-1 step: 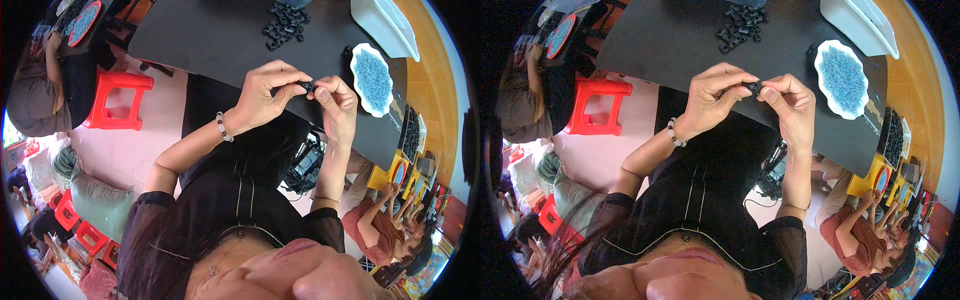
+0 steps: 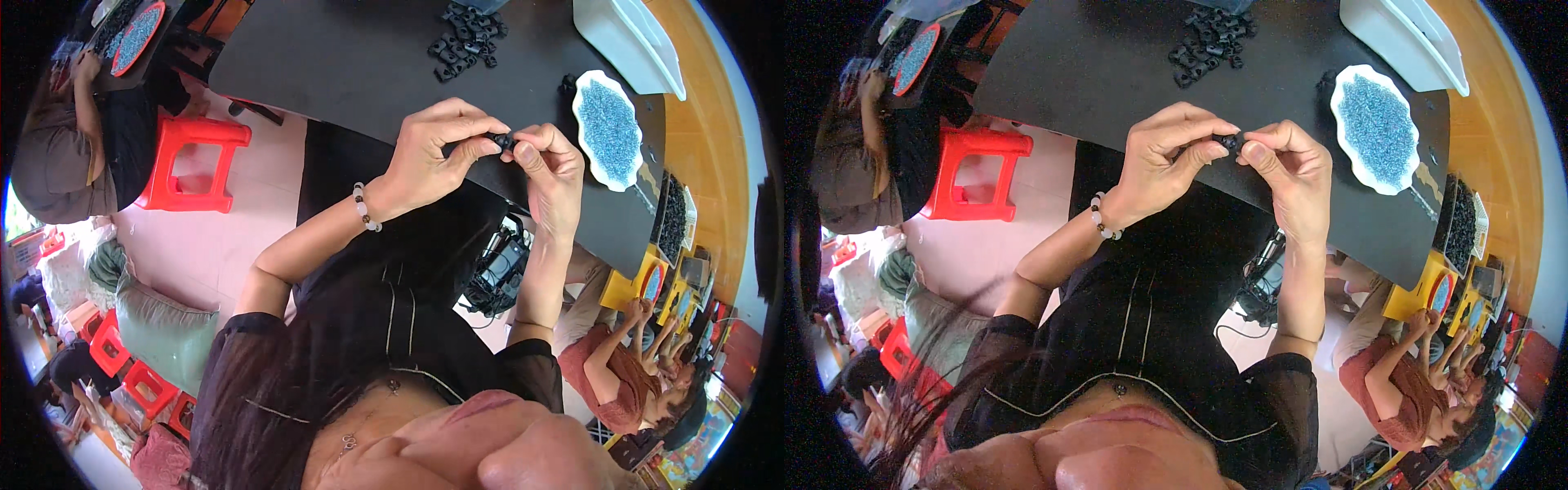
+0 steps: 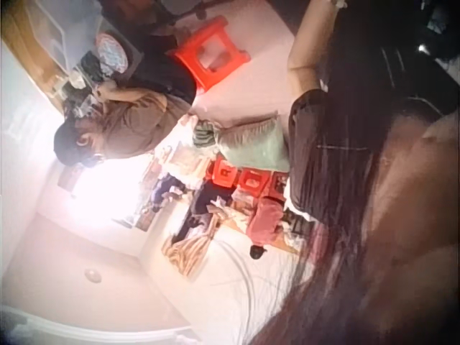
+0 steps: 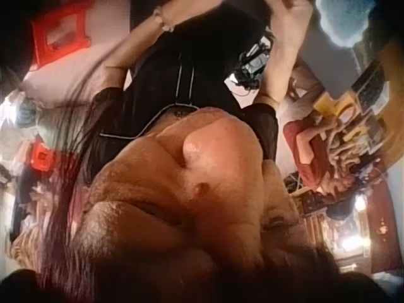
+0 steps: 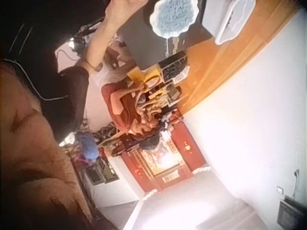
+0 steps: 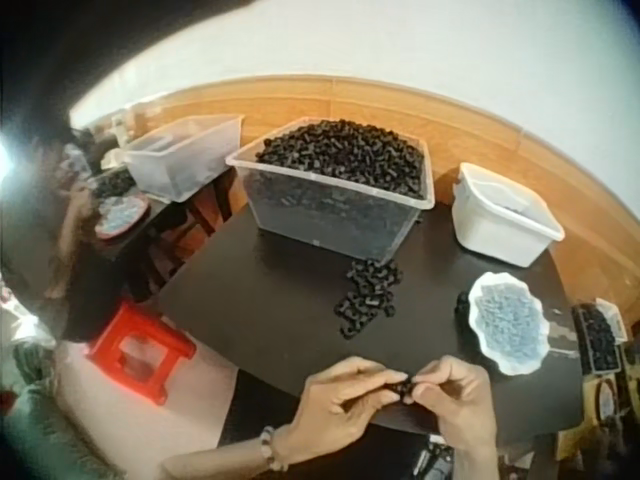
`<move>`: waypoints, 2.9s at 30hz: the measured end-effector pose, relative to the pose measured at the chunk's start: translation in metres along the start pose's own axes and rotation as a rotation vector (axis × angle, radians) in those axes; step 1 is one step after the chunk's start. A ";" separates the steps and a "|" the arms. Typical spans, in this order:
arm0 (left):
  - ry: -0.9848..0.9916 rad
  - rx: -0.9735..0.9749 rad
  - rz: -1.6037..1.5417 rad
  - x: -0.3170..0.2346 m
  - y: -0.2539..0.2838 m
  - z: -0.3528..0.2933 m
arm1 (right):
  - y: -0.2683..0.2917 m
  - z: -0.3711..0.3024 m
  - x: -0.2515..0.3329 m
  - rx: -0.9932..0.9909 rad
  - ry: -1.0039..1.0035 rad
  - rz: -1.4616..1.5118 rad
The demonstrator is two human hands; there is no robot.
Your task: Assembling small black plastic components by hand at a workshop table.
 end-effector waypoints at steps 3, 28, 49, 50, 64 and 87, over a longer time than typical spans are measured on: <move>-0.055 -0.013 0.037 -0.001 -0.001 0.000 | -0.001 0.000 -0.001 -0.007 -0.006 -0.022; -0.155 -0.093 0.167 0.000 -0.007 -0.008 | -0.013 0.003 0.000 -0.030 -0.012 -0.165; -0.267 0.047 0.214 -0.031 -0.004 -0.004 | -0.009 -0.006 -0.022 0.350 -0.205 0.433; -0.270 0.065 0.232 -0.033 -0.005 -0.004 | -0.003 -0.008 -0.031 0.335 -0.247 0.459; -0.160 0.036 0.177 -0.017 0.004 0.005 | -0.018 -0.006 -0.005 0.212 -0.238 0.093; 0.016 0.042 0.107 0.004 0.015 0.007 | 0.052 0.113 0.070 0.093 0.168 -1.836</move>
Point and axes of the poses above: each hand's wrist, its own z-axis towards the middle knuckle, its own y-axis out of the back of the hand, x = y × z, the point moved 4 cm from there along z, towards the middle knuckle, and after that the axes turned 6 degrees about -z, right-handed, at the moved point
